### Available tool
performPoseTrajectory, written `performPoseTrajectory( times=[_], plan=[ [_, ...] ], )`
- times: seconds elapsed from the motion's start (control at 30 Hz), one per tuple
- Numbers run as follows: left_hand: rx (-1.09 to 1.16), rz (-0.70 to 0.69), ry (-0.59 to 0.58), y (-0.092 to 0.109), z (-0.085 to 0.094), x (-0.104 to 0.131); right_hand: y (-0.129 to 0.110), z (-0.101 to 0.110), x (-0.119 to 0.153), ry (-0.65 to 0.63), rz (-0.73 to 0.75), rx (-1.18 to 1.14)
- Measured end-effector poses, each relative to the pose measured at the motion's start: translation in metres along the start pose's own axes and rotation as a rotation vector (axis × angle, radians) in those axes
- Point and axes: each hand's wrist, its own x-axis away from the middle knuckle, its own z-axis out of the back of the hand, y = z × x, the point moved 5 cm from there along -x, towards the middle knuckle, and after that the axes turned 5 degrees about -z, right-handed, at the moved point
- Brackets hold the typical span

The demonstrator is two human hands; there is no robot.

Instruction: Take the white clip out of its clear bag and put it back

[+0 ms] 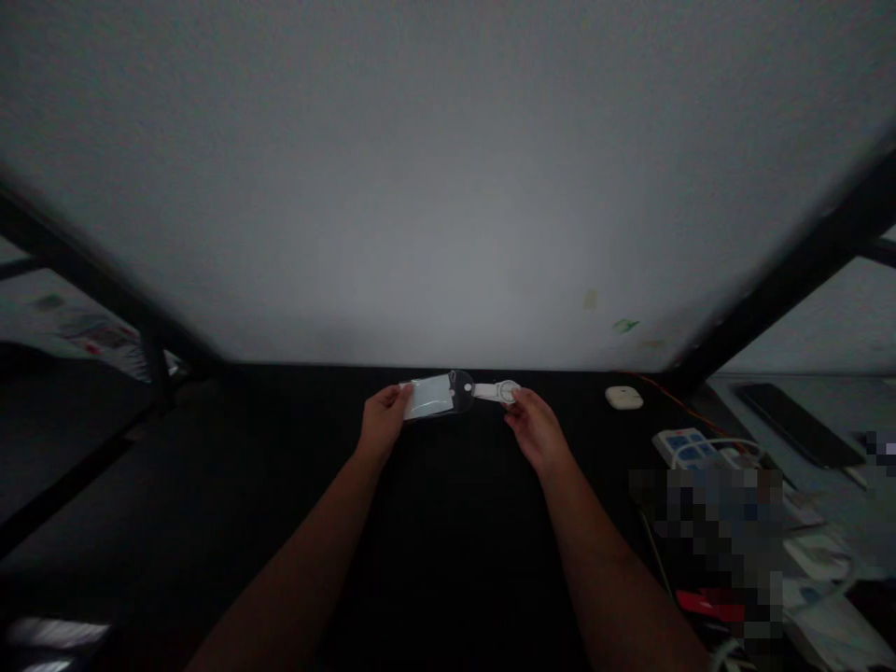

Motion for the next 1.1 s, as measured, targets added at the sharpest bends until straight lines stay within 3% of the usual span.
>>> performPoseTrajectory(
  times=[0.17,0.37,0.53,0.63,0.8,1.1],
  plan=[
    [-0.100,-0.053,-0.038,-0.003,-0.002,-0.001,-0.002,0.007,-0.005,-0.008,0.094,-0.033],
    [-0.331,-0.138,-0.072,0.002,-0.011,0.003,0.002,-0.005,-0.001,-0.044,0.111,0.061],
    [-0.523,-0.376,0.009,0.020,-0.013,0.012,0.003,-0.017,0.003,-0.037,0.066,0.087],
    [-0.495,-0.467,-0.079,0.027,-0.021,0.021,0.004,-0.024,0.004,-0.037,0.061,0.128],
    [-0.319,-0.426,-0.369,0.027,-0.041,0.035,0.006,-0.030,0.006,-0.017,0.072,0.156],
    [-0.285,-0.292,-0.284,0.012,-0.036,0.028,0.009,-0.029,0.007,-0.105,0.101,0.202]
  ],
)
